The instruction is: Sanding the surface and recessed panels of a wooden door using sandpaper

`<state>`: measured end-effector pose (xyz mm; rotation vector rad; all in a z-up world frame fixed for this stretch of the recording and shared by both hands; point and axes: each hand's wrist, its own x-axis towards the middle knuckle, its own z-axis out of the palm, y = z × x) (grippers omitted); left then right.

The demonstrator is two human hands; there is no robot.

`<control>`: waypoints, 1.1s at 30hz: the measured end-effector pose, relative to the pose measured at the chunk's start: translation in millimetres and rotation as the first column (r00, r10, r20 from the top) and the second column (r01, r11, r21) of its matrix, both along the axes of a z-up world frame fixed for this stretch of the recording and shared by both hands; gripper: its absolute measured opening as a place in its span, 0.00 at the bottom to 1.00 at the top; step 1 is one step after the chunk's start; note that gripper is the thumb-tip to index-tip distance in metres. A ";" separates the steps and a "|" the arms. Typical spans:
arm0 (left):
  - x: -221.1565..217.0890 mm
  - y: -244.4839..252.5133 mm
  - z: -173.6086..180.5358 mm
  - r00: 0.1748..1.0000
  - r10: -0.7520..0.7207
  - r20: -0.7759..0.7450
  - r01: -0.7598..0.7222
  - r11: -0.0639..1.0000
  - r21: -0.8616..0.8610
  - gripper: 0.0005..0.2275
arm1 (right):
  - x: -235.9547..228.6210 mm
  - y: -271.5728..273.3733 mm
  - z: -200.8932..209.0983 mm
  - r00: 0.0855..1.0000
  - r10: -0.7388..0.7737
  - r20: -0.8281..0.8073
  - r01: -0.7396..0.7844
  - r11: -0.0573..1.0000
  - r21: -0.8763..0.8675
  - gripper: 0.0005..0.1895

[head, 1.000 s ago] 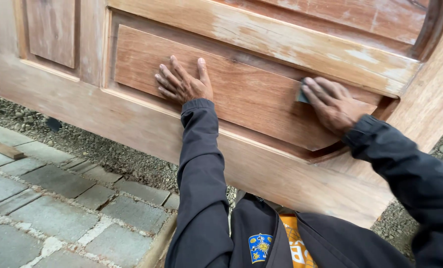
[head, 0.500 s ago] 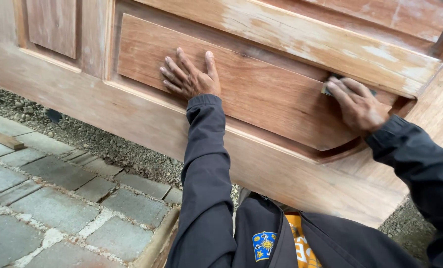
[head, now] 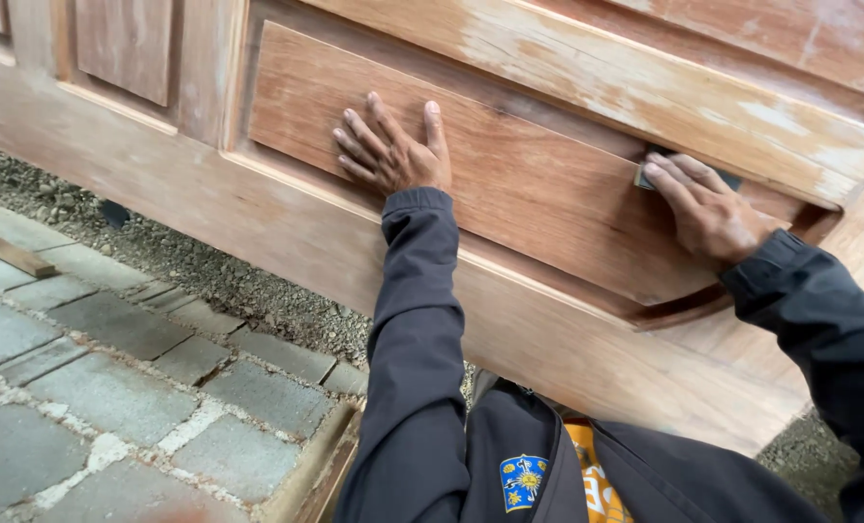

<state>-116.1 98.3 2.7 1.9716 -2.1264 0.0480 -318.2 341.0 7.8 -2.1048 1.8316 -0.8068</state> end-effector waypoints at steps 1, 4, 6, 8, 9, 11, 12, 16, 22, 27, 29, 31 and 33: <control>-0.1 0.3 1.8 1.000 -0.006 -0.015 0.006 1.000 0.002 0.30 | 2.2 -10.3 -12.3 0.999 0.035 0.038 -0.037 0.998 0.048 0.26; -1.4 1.2 4.9 0.999 -0.010 -0.039 0.011 1.000 0.009 0.30 | 31.6 -86.0 -37.8 0.993 0.082 0.085 -0.089 0.993 0.081 0.30; 2.1 -1.3 -0.3 0.999 -0.012 -0.043 0.013 1.000 0.020 0.30 | 61.4 -147.7 -42.1 0.991 0.092 0.098 -0.099 0.992 0.072 0.28; 3.3 -3.7 -13.7 0.999 -0.018 0.043 0.021 0.999 -0.048 0.30 | 85.6 -201.6 -38.6 0.994 0.065 0.083 -0.059 0.995 -0.078 0.20; 4.5 -4.6 -12.3 0.999 -0.025 0.042 0.027 0.999 -0.045 0.30 | 85.0 -198.0 -35.7 0.995 0.058 0.082 -0.052 0.996 -0.075 0.20; 2.5 -2.1 -10.8 1.000 -0.020 0.001 0.020 0.996 -0.084 0.29 | 80.4 -184.8 -29.6 0.999 0.045 -0.020 -0.047 0.997 -0.069 0.20; 2.2 -3.1 -6.2 0.999 -0.035 -0.005 0.035 0.997 -0.074 0.29 | 64.6 -152.9 -28.0 0.999 0.030 -0.025 -0.031 0.998 -0.058 0.20; 4.0 -2.3 -4.6 0.998 -0.059 0.025 0.058 0.997 0.042 0.30 | 10.4 -13.0 -19.0 0.998 -0.048 -0.036 0.051 0.994 0.092 0.26; 4.4 1.9 -5.3 0.996 -0.079 0.035 0.080 0.996 -0.033 0.27 | -18.5 49.1 -15.7 0.988 -0.070 -0.141 0.053 0.991 -0.123 0.26; 2.2 -1.5 -5.1 0.995 -0.092 0.041 0.093 0.996 -0.016 0.27 | 7.9 -10.3 -19.1 0.984 -0.093 -0.150 0.084 0.994 -0.066 0.24; 3.8 3.5 0.6 0.994 -0.103 0.028 0.102 0.994 0.029 0.26 | 7.4 8.9 -3.8 0.937 -0.123 -0.328 0.151 0.987 0.061 0.22; 1.7 4.1 4.0 0.995 -0.100 0.018 0.099 0.994 0.046 0.26 | -3.7 55.5 7.5 0.868 -0.214 -0.447 0.272 0.960 0.070 0.21; 2.3 5.0 6.5 0.996 -0.092 0.008 0.091 0.994 0.065 0.26 | -7.3 88.8 9.0 0.778 -0.286 -0.560 0.385 0.921 0.064 0.21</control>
